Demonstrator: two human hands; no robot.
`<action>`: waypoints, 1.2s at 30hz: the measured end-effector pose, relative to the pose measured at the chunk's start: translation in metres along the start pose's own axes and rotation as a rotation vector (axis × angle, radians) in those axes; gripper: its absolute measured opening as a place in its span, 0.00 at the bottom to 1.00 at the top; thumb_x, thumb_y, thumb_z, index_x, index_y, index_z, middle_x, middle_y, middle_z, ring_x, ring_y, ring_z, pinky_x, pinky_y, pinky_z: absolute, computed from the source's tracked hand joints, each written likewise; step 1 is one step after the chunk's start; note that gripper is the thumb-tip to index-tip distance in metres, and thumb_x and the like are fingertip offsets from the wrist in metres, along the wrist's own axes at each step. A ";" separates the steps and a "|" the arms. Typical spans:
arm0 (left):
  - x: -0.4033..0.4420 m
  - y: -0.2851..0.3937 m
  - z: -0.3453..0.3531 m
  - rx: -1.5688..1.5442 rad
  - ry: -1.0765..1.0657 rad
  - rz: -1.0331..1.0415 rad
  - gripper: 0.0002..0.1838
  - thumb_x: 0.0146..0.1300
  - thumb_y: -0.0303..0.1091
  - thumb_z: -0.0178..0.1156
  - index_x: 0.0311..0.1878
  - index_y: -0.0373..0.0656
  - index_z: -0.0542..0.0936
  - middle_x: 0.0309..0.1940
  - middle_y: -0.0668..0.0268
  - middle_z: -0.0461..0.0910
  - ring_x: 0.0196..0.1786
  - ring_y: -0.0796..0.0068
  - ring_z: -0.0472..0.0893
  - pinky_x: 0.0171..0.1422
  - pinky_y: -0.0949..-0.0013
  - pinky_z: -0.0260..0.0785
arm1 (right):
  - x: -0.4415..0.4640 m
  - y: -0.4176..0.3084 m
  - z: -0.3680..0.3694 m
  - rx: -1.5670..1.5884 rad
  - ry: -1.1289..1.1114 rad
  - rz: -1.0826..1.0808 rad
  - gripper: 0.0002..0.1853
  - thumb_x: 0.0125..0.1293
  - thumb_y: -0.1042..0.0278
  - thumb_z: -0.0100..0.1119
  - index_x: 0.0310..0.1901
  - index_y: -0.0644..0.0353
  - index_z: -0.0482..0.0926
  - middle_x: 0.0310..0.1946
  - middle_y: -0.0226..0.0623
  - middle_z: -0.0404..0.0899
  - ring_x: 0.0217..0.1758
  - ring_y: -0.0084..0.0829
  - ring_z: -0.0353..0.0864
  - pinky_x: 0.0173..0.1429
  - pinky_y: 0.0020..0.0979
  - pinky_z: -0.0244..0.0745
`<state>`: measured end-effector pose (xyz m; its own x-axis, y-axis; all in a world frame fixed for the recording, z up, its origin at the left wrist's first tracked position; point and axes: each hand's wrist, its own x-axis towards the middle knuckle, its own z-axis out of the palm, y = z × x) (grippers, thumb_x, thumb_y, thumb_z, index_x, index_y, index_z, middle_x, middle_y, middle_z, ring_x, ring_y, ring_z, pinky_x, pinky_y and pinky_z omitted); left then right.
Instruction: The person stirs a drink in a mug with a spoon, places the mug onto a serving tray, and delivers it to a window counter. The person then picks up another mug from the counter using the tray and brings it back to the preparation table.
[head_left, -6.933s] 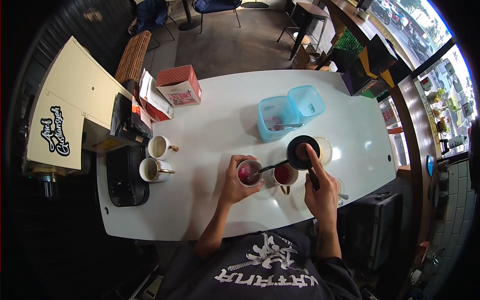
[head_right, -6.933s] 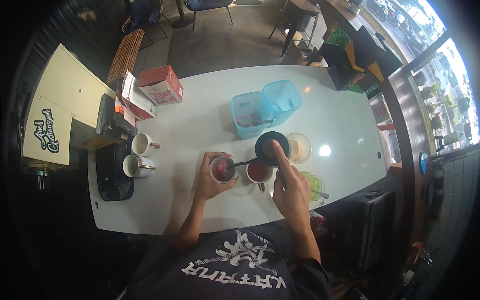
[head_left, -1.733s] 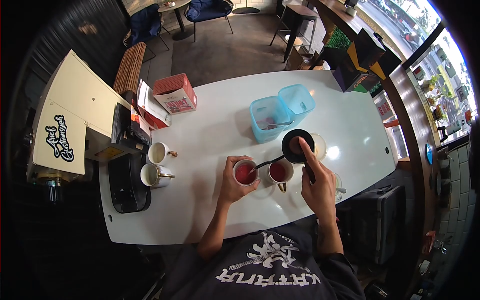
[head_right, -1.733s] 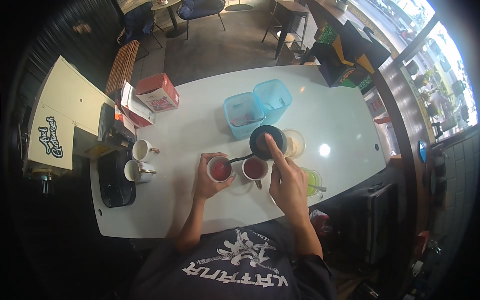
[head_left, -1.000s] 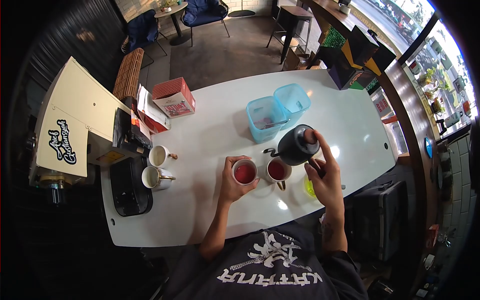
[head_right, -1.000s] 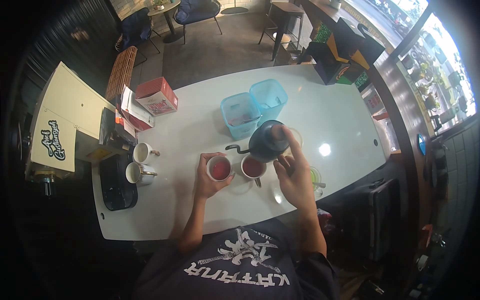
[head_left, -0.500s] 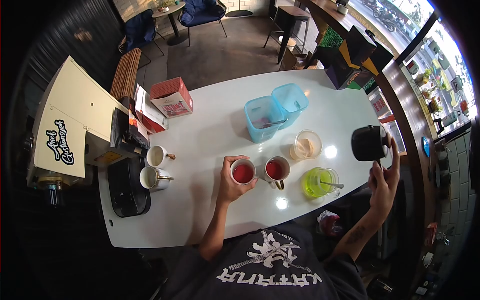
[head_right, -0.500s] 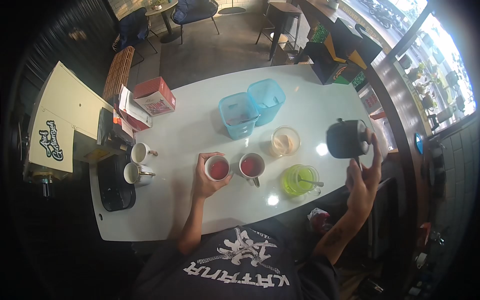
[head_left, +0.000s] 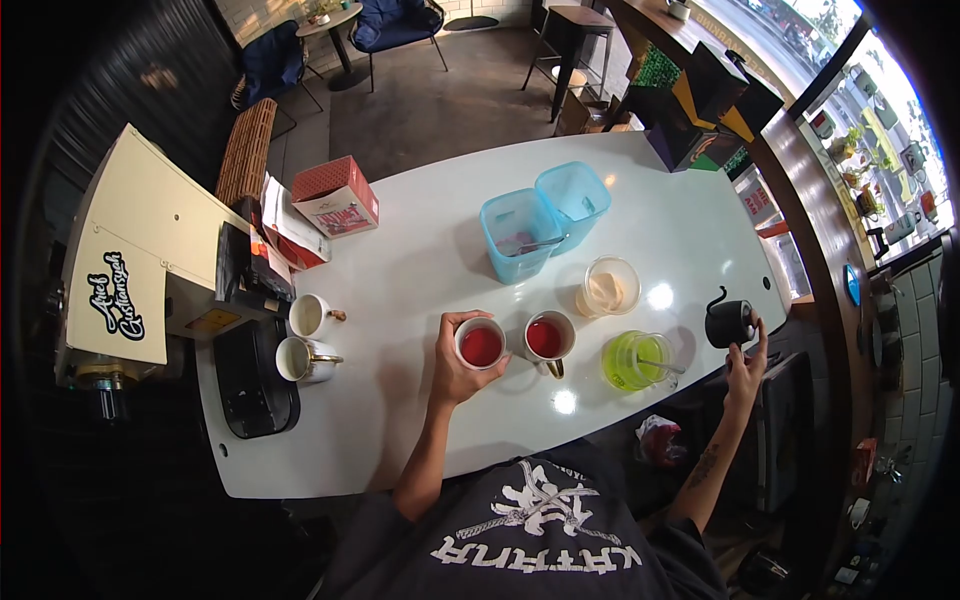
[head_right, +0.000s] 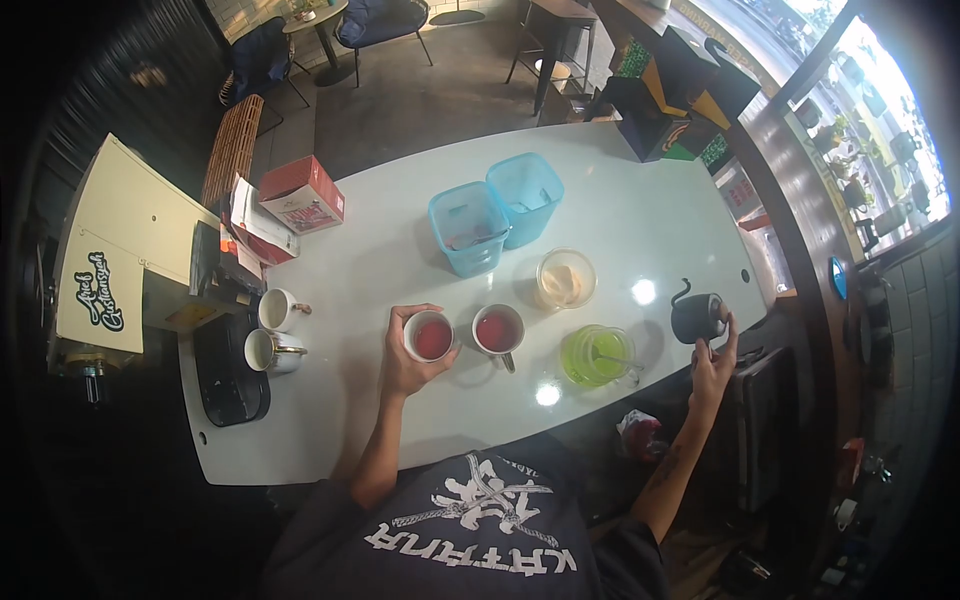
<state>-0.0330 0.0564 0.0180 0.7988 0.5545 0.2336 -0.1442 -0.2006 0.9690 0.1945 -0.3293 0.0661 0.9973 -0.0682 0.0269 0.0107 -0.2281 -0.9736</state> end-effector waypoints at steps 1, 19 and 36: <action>0.000 0.000 0.001 -0.009 0.001 0.013 0.37 0.44 0.27 0.79 0.56 0.39 0.67 0.54 0.56 0.78 0.51 0.69 0.82 0.57 0.64 0.77 | -0.003 0.004 0.002 -0.028 0.001 0.023 0.40 0.65 0.86 0.55 0.78 0.51 0.58 0.25 0.21 0.71 0.22 0.10 0.64 0.25 0.16 0.57; 0.006 -0.007 0.008 0.008 -0.012 0.025 0.37 0.44 0.21 0.77 0.57 0.38 0.66 0.56 0.54 0.76 0.53 0.68 0.80 0.59 0.63 0.76 | -0.008 0.060 0.034 -0.117 -0.036 -0.179 0.41 0.66 0.87 0.55 0.79 0.54 0.52 0.68 0.43 0.69 0.36 0.17 0.76 0.41 0.20 0.72; 0.008 -0.015 0.010 0.036 -0.020 0.051 0.37 0.44 0.21 0.76 0.57 0.38 0.65 0.57 0.53 0.75 0.52 0.69 0.80 0.58 0.62 0.76 | -0.075 -0.050 0.036 -0.676 -0.276 -0.072 0.18 0.74 0.58 0.58 0.37 0.68 0.77 0.21 0.47 0.75 0.23 0.41 0.75 0.33 0.40 0.68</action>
<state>-0.0188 0.0562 0.0041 0.8025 0.5267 0.2802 -0.1641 -0.2567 0.9525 0.1221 -0.2776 0.1045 0.9787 0.1964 -0.0595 0.1188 -0.7786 -0.6162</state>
